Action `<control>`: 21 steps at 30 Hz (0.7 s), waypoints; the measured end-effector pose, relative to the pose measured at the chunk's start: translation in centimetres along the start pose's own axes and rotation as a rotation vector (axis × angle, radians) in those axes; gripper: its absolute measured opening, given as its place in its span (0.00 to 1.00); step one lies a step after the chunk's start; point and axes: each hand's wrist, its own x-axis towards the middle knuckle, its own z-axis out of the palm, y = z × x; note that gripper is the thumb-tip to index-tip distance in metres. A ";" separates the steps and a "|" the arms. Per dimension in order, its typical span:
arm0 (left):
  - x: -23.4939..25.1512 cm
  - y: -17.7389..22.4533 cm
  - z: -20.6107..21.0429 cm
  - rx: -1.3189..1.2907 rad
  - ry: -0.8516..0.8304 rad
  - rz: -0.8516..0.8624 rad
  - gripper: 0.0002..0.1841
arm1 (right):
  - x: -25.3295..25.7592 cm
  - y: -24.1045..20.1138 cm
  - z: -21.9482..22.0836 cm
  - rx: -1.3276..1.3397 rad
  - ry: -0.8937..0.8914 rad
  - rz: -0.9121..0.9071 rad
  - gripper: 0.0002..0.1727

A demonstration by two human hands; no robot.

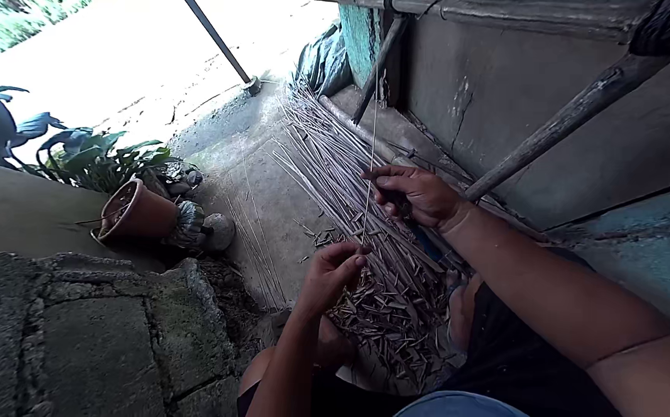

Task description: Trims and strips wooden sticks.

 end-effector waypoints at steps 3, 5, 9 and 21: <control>-0.4 -0.9 0.0 0.443 -0.012 0.026 0.11 | -0.6 1.1 0.9 -0.150 -0.034 0.047 0.14; -0.5 -2.1 0.3 0.602 0.037 0.054 0.10 | -1.1 1.8 1.7 -0.299 -0.131 0.142 0.14; 0.3 -3.3 0.6 0.463 0.151 0.078 0.06 | -1.4 3.6 3.2 -0.540 -0.338 0.147 0.12; 1.9 -1.6 -0.4 0.359 0.598 0.353 0.15 | -0.1 2.9 1.6 -0.111 0.179 0.174 0.20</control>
